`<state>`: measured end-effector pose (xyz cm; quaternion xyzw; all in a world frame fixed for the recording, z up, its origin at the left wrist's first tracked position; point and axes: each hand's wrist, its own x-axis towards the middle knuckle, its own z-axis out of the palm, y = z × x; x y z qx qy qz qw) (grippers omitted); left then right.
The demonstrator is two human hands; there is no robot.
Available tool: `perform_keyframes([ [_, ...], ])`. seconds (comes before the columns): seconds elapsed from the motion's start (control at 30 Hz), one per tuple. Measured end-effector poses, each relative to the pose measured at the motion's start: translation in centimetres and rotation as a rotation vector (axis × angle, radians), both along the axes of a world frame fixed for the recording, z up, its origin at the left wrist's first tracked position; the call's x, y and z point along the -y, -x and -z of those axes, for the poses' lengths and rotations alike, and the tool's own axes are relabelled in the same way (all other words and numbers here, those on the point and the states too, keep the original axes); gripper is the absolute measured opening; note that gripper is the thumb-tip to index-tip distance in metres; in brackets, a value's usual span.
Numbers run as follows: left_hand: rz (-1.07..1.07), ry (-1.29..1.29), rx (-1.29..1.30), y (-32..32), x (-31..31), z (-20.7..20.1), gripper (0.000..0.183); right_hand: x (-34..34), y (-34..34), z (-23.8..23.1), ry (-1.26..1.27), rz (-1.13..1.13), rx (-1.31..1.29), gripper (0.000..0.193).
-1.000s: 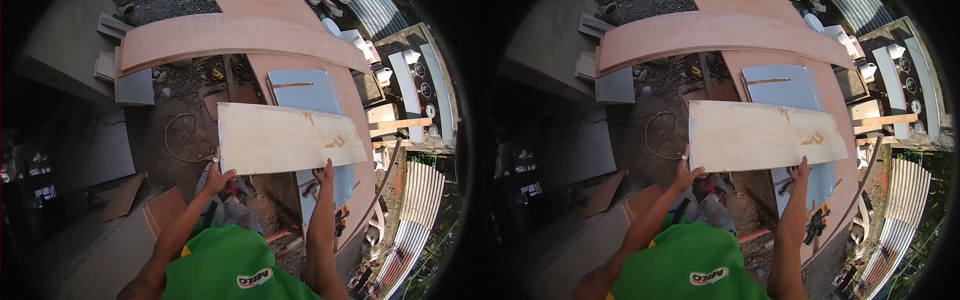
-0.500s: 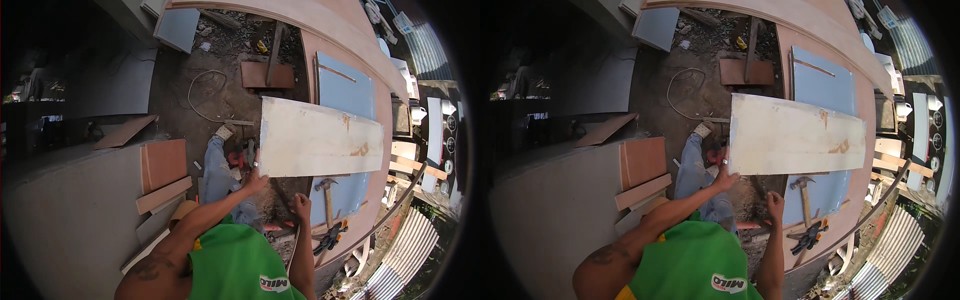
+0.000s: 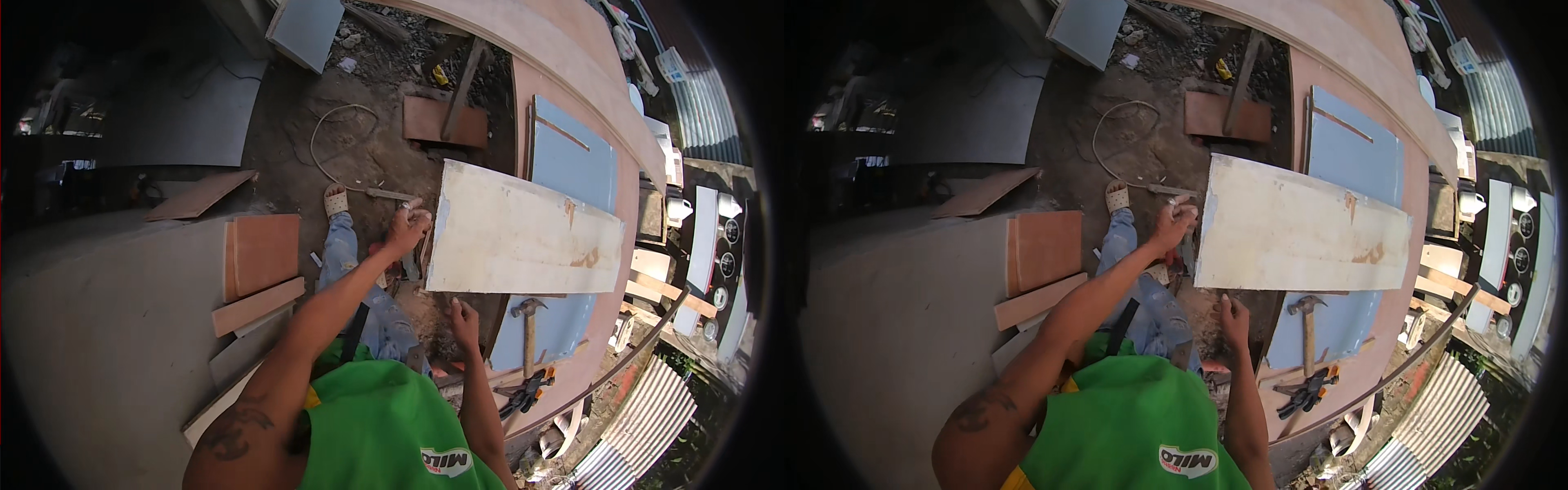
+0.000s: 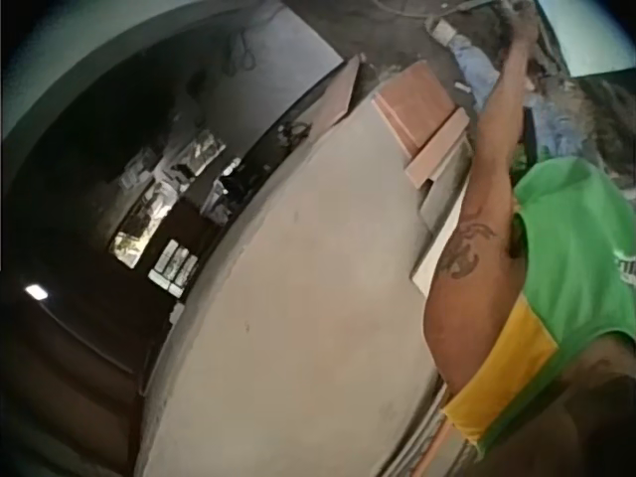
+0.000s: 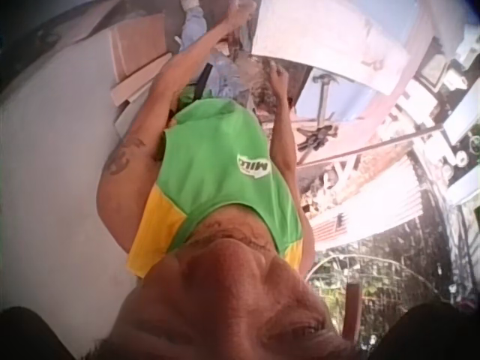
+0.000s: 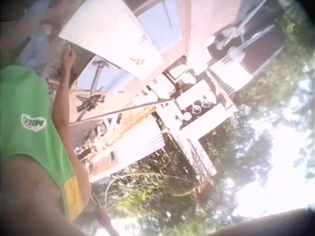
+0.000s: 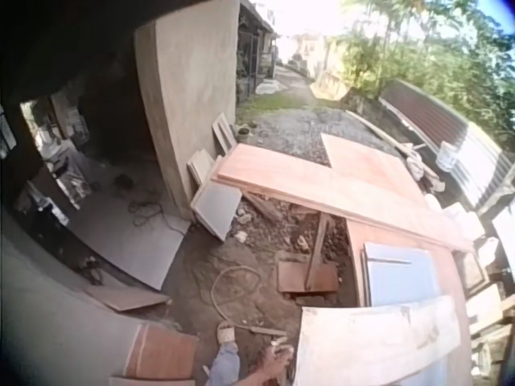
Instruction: The person uses a circular saw to cut a section of plywood that is held in place by clamps on a larger wooden board. They then remove the clamps and move the cut pieces of wood to the side.
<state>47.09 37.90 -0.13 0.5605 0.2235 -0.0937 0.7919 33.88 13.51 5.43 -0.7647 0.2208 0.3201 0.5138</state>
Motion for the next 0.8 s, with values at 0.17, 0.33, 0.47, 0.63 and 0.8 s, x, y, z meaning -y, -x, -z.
perform_keyframes([
  [0.17,0.226,0.153,-0.152,-6.2,-2.1,-0.1,0.047,-3.9,-1.5,-1.4,-0.036,0.250,-0.110,0.047],
  [0.33,0.367,0.116,-0.233,-7.3,-2.7,-0.8,0.046,-5.5,-2.7,-1.0,-0.313,0.565,-0.264,0.057],
  [0.47,0.444,0.046,-0.242,-6.2,-2.6,-0.3,0.049,-6.5,-3.2,-0.8,-0.353,0.792,-0.305,0.057],
  [0.63,0.378,0.045,-0.301,-4.4,-1.6,-0.5,0.048,-5.3,-2.5,-0.2,-0.349,0.674,-0.296,0.056],
  [0.8,0.458,0.054,-0.323,-0.8,-0.7,-1.4,0.050,-3.6,-1.5,-0.3,-0.330,0.572,-0.273,0.055],
])
